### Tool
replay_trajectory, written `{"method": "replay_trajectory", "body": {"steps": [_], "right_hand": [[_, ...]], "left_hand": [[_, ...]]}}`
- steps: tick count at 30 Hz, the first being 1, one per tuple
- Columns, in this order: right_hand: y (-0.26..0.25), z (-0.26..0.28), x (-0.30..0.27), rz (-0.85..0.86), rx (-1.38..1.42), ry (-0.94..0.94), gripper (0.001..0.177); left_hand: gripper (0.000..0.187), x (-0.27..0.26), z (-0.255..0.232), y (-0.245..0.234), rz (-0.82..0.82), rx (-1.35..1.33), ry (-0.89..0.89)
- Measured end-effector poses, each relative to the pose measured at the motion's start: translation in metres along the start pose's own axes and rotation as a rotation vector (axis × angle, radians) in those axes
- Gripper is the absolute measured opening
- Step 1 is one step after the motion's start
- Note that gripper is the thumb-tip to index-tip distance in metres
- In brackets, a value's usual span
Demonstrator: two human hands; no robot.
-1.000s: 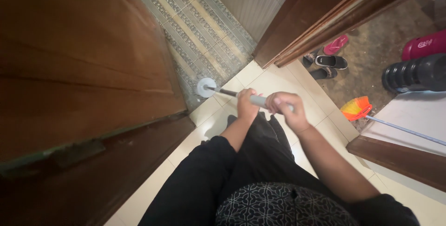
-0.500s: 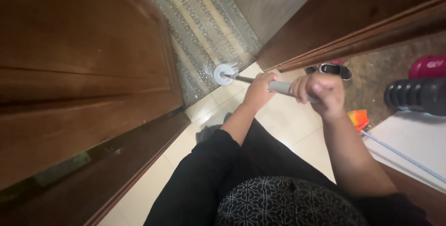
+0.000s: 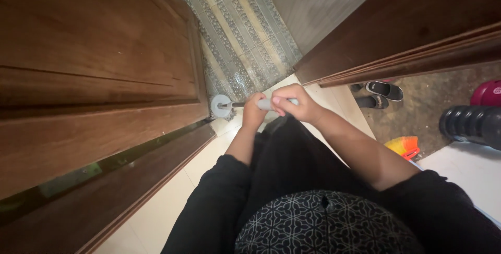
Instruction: The person mops the tiled floor throughout different rooms of the house using a spin mop.
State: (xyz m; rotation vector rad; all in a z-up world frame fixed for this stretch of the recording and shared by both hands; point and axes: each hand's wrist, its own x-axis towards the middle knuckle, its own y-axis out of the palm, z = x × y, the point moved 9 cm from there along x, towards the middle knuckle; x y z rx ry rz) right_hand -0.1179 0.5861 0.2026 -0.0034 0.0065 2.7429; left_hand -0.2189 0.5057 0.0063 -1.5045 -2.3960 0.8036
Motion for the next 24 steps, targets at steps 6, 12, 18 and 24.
{"method": "replay_trajectory", "body": {"steps": [6,12,18,24], "right_hand": [[-0.023,0.011,-0.003,-0.044,-0.137,0.038,0.041],[-0.031,0.043,-0.023,-0.154,-0.196,0.04,0.039],[-0.012,0.095,0.021,-0.121,0.104,-0.208,0.036],[0.001,0.017,0.084,-0.342,0.217,-0.014,0.034]], "left_hand": [[0.027,0.025,-0.015,0.025,0.066,-0.154,0.065],[0.018,0.04,-0.05,0.041,0.125,-0.229,0.138],[0.02,0.045,-0.104,-0.045,0.049,-0.156,0.16],[0.033,0.081,0.021,-0.04,0.059,-0.124,0.065]]}}
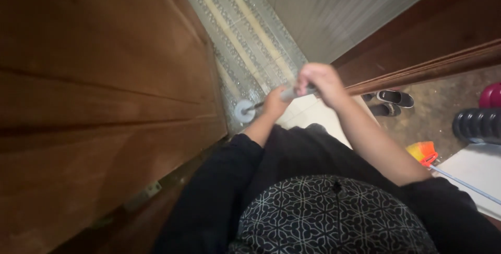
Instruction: The person mops the tiled floor throughout different rooms of the house using a spin mop.
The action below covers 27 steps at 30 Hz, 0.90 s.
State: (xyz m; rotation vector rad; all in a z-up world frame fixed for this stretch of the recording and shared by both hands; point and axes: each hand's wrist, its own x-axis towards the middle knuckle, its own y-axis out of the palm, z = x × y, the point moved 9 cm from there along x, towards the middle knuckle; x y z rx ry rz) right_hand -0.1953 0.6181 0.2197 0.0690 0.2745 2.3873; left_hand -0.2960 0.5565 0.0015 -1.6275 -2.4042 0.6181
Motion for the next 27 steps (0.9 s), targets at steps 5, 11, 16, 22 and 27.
{"method": "replay_trajectory", "body": {"steps": [5,11,16,22,27], "right_hand": [[-0.009,-0.01,0.003,-0.009,-0.03,0.022,0.042],[-0.062,0.024,-0.021,-0.027,-0.191,0.024,0.044],[-0.102,0.058,-0.023,0.049,-0.329,0.018,0.046],[-0.118,0.067,-0.011,0.148,-0.431,0.046,0.049],[-0.084,0.084,0.0,0.443,-0.468,0.003,0.036]], "left_hand": [[0.033,0.014,0.002,0.018,0.275,0.177,-0.034],[0.039,0.033,-0.052,0.082,0.344,0.055,0.132],[0.044,0.054,-0.084,0.131,0.427,-0.033,0.065],[0.045,0.075,-0.105,0.157,0.383,-0.141,0.142],[0.031,0.085,-0.12,0.153,0.244,-0.1,0.324]]}}
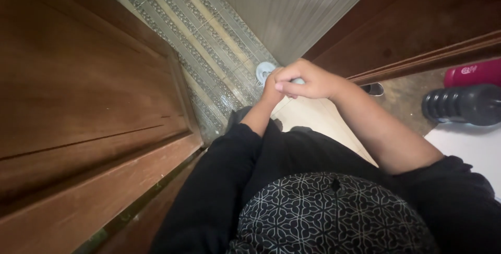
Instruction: The person mops the tiled floor throughout different rooms of the house using a spin mop.
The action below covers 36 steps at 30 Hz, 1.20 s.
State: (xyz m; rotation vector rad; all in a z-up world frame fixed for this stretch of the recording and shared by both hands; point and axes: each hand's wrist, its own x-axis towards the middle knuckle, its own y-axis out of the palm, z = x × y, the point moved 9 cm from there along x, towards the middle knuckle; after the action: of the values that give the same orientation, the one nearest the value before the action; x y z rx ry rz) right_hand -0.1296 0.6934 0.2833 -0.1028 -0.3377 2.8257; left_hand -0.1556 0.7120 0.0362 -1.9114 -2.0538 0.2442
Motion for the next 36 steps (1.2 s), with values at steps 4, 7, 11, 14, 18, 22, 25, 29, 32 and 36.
{"method": "replay_trajectory", "body": {"steps": [4,7,11,14,18,22,25,29,32,36], "right_hand": [[-0.017,0.013,0.004,0.013,0.064,0.076,0.041],[-0.028,0.037,0.013,0.04,-0.044,-0.018,0.042],[-0.029,0.018,0.029,0.084,0.075,0.065,0.044],[-0.02,0.014,0.036,0.118,0.07,0.048,0.046],[-0.013,0.002,0.036,0.153,0.044,0.075,0.036],[0.003,-0.009,0.03,0.199,-0.037,0.058,0.034],[-0.001,0.013,0.024,0.119,0.025,-0.039,0.019],[-0.02,0.043,0.012,0.052,0.01,-0.102,0.028],[-0.017,0.047,0.015,0.097,0.075,-0.021,0.031],[0.012,0.013,0.039,0.151,0.089,0.096,0.038]], "left_hand": [[0.022,0.013,-0.025,-0.011,-0.03,-0.293,-0.129],[0.016,0.013,-0.027,-0.018,-0.046,-0.274,-0.271],[0.023,0.017,-0.034,-0.024,0.024,-0.334,0.01],[0.019,0.015,0.022,-0.001,0.024,-0.254,0.032],[0.017,0.007,0.09,0.021,-0.034,-0.023,-0.183],[0.023,-0.003,0.081,0.017,-0.207,-0.35,-0.002],[0.024,-0.007,0.078,0.018,-0.232,-0.717,-0.203],[0.033,-0.001,0.0,-0.014,-0.261,-0.291,0.034],[0.028,0.001,-0.05,-0.035,-0.148,-0.187,0.023],[0.023,0.038,-0.145,-0.04,-0.091,-0.259,0.022]]}}
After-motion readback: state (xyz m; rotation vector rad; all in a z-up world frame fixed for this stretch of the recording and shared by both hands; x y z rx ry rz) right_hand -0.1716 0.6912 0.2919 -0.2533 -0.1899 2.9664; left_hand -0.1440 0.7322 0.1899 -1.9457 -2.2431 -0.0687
